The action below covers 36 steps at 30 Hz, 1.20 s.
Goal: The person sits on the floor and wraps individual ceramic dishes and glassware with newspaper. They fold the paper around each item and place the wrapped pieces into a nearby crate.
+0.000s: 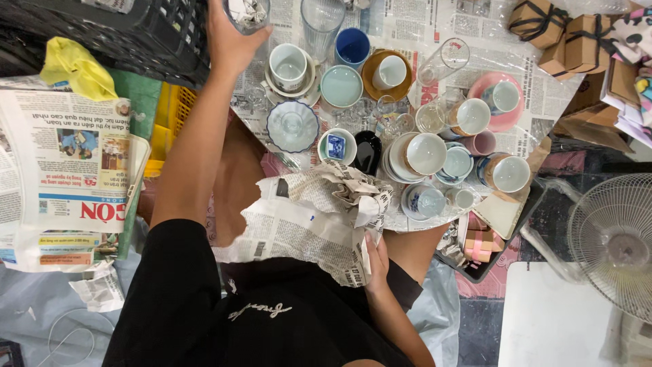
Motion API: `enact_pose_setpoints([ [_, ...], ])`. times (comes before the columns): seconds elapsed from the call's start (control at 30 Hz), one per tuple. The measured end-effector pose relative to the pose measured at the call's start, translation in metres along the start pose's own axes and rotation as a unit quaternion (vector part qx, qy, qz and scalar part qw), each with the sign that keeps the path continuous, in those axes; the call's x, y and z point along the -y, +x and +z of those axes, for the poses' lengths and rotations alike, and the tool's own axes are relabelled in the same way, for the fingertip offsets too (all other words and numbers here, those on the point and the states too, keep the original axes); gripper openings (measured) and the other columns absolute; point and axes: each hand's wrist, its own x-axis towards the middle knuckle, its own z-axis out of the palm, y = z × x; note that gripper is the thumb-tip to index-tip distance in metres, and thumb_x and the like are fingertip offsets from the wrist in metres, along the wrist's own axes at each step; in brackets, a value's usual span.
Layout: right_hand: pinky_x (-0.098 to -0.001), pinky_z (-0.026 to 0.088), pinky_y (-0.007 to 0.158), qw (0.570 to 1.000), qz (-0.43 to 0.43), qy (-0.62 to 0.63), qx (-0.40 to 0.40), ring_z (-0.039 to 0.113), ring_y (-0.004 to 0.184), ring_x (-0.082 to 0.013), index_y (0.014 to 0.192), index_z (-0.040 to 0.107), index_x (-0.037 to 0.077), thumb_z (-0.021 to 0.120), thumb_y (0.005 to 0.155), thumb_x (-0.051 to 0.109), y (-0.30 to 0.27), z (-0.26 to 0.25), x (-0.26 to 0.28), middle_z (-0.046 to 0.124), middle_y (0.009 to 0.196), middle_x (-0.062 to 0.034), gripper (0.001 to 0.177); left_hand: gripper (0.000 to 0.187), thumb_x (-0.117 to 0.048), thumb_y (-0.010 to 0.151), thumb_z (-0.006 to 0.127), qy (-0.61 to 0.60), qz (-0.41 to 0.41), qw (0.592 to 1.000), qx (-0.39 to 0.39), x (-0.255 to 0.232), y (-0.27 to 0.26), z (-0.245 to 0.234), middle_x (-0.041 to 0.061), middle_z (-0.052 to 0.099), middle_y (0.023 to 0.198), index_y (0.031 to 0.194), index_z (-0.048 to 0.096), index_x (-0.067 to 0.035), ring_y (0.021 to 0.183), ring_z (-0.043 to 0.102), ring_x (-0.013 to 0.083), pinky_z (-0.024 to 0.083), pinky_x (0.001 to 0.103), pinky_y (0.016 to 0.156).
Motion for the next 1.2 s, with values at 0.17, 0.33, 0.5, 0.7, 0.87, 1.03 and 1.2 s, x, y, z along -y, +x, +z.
enact_pose_setpoints([
  [0.17, -0.0293, 0.049, 0.09, 1.0, 0.009, -0.009, 0.014, 0.062, 0.104, -0.0151, 0.141, 0.055, -0.002, 0.052, 0.108, 0.025, -0.001, 0.005, 0.004, 0.066, 0.12, -0.0097, 0.042, 0.092, -0.029, 0.082, 0.105, -0.004, -0.02, 1.0, 0.002, 0.02, -0.005, 0.004, 0.024, 0.06, 0.141, 0.144, 0.044, 0.0, 0.134, 0.056, 0.0396, 0.044, 0.043, 0.115],
  [0.33, -0.029, 0.049, 0.092, 1.0, 0.022, 0.004, 0.003, 0.062, 0.107, -0.0146, 0.142, 0.052, -0.001, 0.052, 0.105, 0.024, 0.006, 0.013, 0.009, 0.065, 0.122, -0.0085, 0.044, 0.102, -0.026, 0.083, 0.101, -0.01, 0.018, 0.999, 0.027, 0.013, -0.006, -0.001, 0.029, 0.05, 0.149, 0.152, 0.034, 0.005, 0.139, 0.049, 0.0433, 0.041, 0.045, 0.116],
  [0.5, -0.0295, 0.051, 0.093, 1.0, 0.005, 0.014, 0.025, 0.064, 0.108, -0.016, 0.142, 0.053, -0.002, 0.054, 0.105, 0.025, 0.014, 0.013, 0.011, 0.066, 0.124, -0.0096, 0.045, 0.095, -0.017, 0.091, 0.091, 0.021, 0.072, 0.996, 0.054, -0.081, -0.054, -0.061, 0.026, 0.044, 0.158, 0.158, 0.027, 0.004, 0.145, 0.046, 0.0385, 0.039, 0.044, 0.125],
  [0.7, -0.0327, 0.054, 0.077, 0.992, 0.061, 0.096, 0.06, 0.066, 0.093, -0.0193, 0.141, 0.055, 0.0, 0.057, 0.11, 0.024, 0.031, -0.007, -0.031, 0.067, 0.113, -0.0123, 0.039, 0.072, -0.038, 0.082, 0.084, -0.097, 0.192, 0.929, 0.302, -0.241, -0.154, -0.123, 0.018, 0.062, 0.14, 0.14, 0.058, -0.004, 0.126, 0.063, 0.0351, 0.05, 0.046, 0.108],
  [0.87, -0.0353, 0.054, 0.091, 0.987, 0.07, 0.11, 0.093, 0.065, 0.109, -0.0223, 0.146, 0.048, 0.001, 0.058, 0.106, 0.022, 0.038, 0.019, -0.004, 0.063, 0.125, -0.0129, 0.046, 0.051, -0.028, 0.095, 0.076, 0.015, 0.125, 0.937, 0.326, -0.261, -0.193, -0.121, 0.006, 0.066, 0.14, 0.143, 0.06, -0.017, 0.125, 0.067, 0.0258, 0.056, 0.039, 0.106],
  [1.03, -0.0338, 0.039, 0.114, 0.991, -0.092, 0.031, 0.094, 0.045, 0.14, -0.0203, 0.158, 0.03, 0.008, 0.054, 0.106, 0.021, 0.013, 0.058, 0.053, 0.042, 0.156, -0.0126, 0.059, 0.115, -0.051, 0.075, 0.087, 0.003, 0.106, 0.963, 0.249, -0.269, -0.226, -0.11, 0.023, 0.037, 0.157, 0.158, 0.024, -0.003, 0.143, 0.043, 0.0415, 0.038, 0.051, 0.117],
  [1.2, -0.0286, 0.042, 0.108, 0.97, -0.213, -0.062, 0.095, 0.05, 0.132, -0.0149, 0.155, 0.042, 0.002, 0.054, 0.11, 0.019, -0.009, 0.053, 0.058, 0.05, 0.148, -0.0101, 0.05, 0.138, -0.061, 0.067, 0.088, 0.044, 0.175, 0.969, 0.172, -0.272, -0.263, -0.101, 0.026, 0.021, 0.161, 0.158, 0.007, 0.004, 0.147, 0.028, 0.046, 0.022, 0.058, 0.122],
])
